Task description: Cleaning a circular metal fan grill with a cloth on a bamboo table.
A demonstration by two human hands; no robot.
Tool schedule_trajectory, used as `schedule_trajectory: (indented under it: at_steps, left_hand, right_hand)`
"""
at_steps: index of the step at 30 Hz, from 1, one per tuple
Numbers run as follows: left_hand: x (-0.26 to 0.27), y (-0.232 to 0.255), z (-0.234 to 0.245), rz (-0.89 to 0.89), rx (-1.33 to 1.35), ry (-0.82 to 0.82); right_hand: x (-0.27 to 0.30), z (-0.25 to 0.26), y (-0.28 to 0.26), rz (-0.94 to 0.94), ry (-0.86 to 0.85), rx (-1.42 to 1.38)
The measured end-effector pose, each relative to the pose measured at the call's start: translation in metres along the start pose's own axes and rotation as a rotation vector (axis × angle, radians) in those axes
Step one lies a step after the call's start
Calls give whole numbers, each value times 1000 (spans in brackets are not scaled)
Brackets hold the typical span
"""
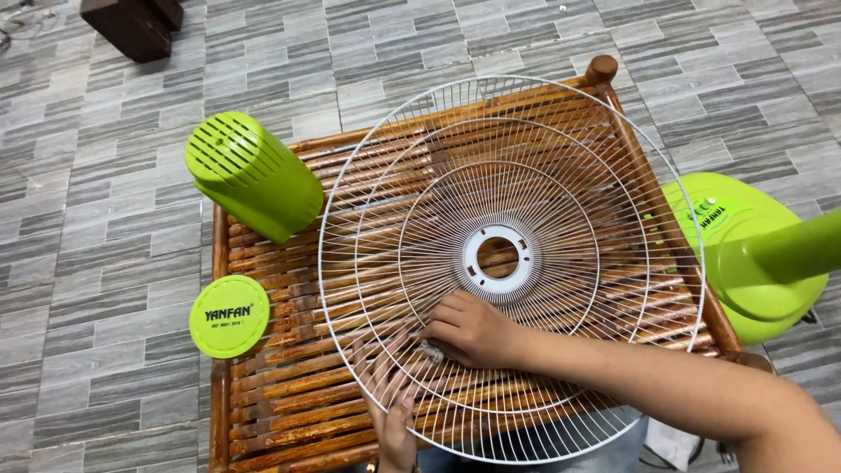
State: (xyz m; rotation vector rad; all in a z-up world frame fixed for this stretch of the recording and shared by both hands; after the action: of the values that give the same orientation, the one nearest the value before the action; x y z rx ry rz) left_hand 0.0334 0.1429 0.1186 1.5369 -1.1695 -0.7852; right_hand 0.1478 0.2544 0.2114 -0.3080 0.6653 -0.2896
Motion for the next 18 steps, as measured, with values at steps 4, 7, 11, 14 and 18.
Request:
schedule_trajectory:
  at_steps: [4,7,11,14,18]
  left_hand:
    - [-3,5,-5,5,5,-7]
    - [0,-6,-2,10,40,-25]
    - [7,-31,10,50,202,20]
    - [-1,14,-11,-68,323,-79]
    - [-5,42,-21,-86,177,-97]
  right_hand:
    - [-1,0,0,0,21,-4]
    - [-8,8,-5,-28,-14,-8]
    - [-22,25,-21,28,3,-90]
    - [-6,8,-6,43,-98,67]
    - [-1,36,26,75,-43,435]
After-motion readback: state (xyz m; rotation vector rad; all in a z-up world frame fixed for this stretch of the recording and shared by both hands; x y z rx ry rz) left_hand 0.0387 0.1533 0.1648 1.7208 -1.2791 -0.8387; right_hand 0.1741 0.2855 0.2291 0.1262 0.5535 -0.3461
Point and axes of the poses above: each hand's wrist, its own x-axis away from the middle knuckle, its own z-axis out of the back of the hand, y = z × x, the point moved 9 cm from there along -x, towards the middle knuckle, and after that the axes turned 1 degree about -x, right-handed, at the moved point
